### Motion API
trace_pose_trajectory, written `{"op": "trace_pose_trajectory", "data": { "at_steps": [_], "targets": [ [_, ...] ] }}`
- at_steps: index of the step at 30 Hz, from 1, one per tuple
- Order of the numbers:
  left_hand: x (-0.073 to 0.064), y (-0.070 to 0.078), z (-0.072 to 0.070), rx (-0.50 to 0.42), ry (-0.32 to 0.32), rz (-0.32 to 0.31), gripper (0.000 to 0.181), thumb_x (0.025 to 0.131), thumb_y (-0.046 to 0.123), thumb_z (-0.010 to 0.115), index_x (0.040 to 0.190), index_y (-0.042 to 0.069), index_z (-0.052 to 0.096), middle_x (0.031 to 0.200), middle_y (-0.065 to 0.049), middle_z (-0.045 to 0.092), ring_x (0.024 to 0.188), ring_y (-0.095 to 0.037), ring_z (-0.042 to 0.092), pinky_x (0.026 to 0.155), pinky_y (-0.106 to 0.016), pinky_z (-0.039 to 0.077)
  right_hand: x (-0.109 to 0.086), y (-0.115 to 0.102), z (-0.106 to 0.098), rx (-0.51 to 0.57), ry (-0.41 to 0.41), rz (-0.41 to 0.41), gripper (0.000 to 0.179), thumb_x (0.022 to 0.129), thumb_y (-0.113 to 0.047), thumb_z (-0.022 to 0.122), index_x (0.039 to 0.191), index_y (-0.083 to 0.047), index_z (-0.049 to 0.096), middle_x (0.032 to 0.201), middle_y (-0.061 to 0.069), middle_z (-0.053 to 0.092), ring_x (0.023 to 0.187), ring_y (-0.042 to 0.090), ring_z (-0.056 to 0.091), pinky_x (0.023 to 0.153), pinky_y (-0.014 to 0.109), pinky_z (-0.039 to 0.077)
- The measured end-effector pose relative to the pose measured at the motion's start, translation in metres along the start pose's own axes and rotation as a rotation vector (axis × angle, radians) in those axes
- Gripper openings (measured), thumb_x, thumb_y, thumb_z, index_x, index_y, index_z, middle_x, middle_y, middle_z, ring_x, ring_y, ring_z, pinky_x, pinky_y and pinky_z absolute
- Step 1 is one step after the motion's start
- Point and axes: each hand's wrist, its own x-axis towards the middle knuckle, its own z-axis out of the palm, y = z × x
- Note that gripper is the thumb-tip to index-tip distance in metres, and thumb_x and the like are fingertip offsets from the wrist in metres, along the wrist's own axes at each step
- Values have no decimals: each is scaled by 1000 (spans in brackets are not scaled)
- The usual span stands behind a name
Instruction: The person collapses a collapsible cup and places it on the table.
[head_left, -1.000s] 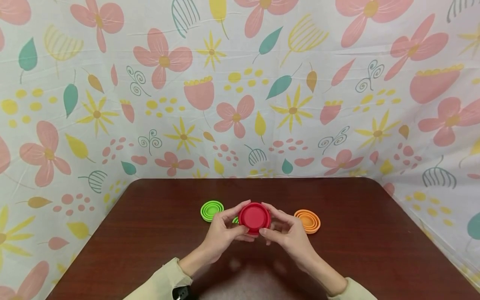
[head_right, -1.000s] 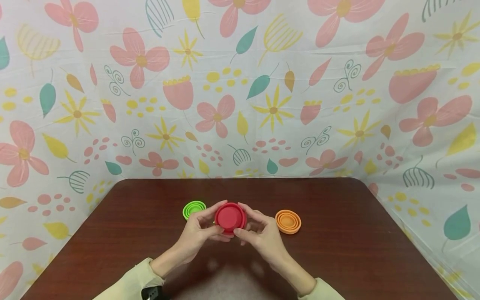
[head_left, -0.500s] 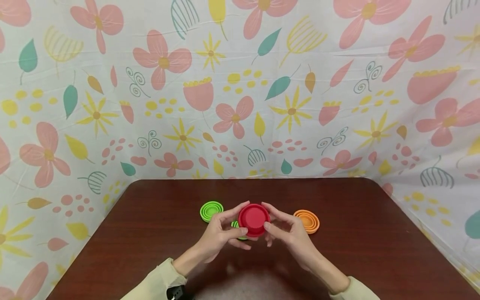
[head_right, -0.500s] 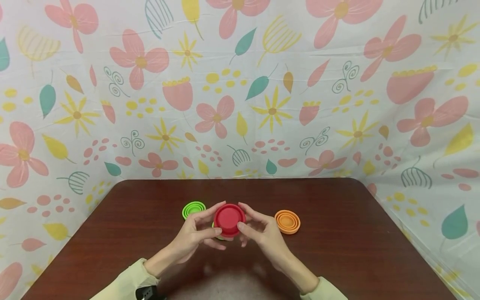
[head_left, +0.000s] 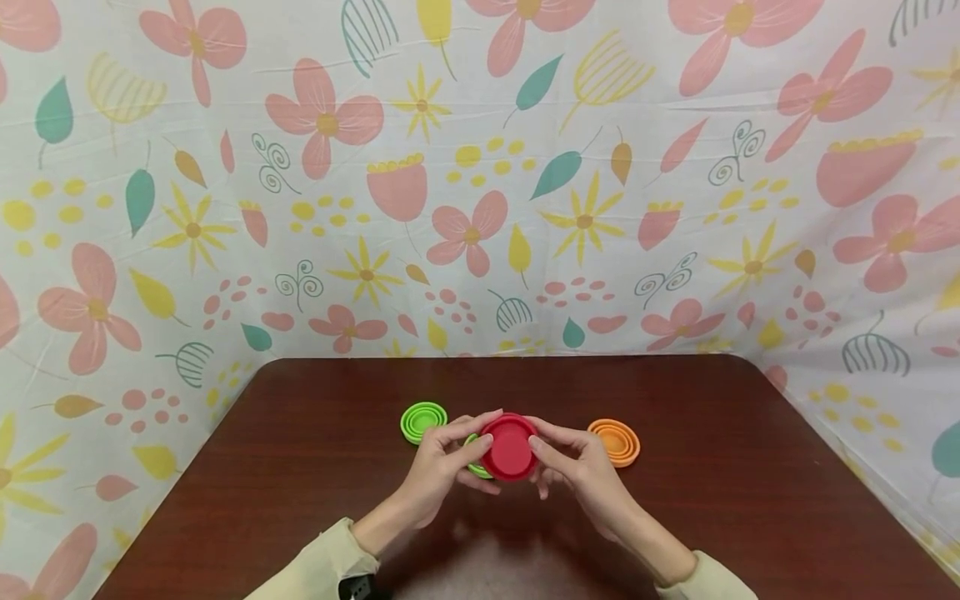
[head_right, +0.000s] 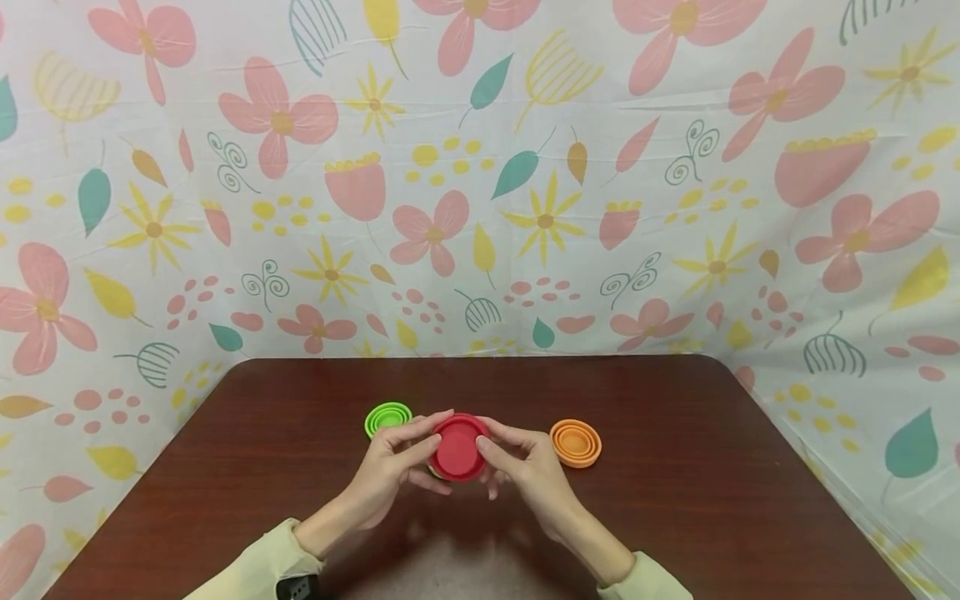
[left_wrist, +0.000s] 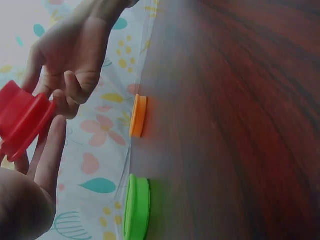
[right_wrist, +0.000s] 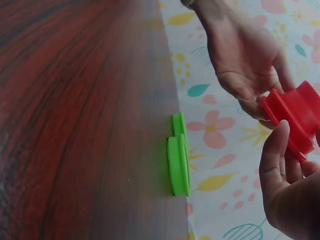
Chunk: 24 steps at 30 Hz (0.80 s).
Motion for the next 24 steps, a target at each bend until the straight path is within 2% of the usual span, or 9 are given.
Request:
{"op": "trace_pose_trajectory", "data": {
  "at_steps": [7, 12, 17, 24],
  "targets": [
    [1, 3, 5, 29, 64, -13, 40, 102, 7, 69, 140, -5, 64, 116, -12, 67, 97, -24, 74, 73, -53, 63, 0, -4, 0, -32, 10, 1, 49, 105, -15, 66, 146, 10, 56, 84, 11, 72, 67, 18, 64, 60, 32, 60],
    [1, 5, 5, 47, 64, -21, 40, 100, 6, 71, 138, -7, 65, 117, -14, 67, 98, -26, 74, 72, -54, 63, 0, -4, -1, -28, 11, -1, 46, 103, -13, 68, 141, 12, 59, 90, 11, 73, 67, 19, 66, 61, 33, 61],
    [2, 7, 4, 64, 60, -37, 39, 98, 5, 74, 135, -6, 68, 118, -15, 67, 96, -28, 75, 72, -47, 64, 0, -5, -3, -24, 1, -13, 43, 101, -11, 70, 136, 12, 63, 97, 11, 76, 68, 20, 68, 60, 33, 62],
    [3, 7, 4, 57, 53, -54, 39, 94, -1, 76, 131, -9, 69, 115, -16, 66, 97, -30, 74, 75, -49, 64, -1, -5, -3, -30, -1, -30, 37, 99, -10, 70, 126, 15, 66, 99, 11, 77, 68, 19, 71, 57, 32, 61]
  ]
}}
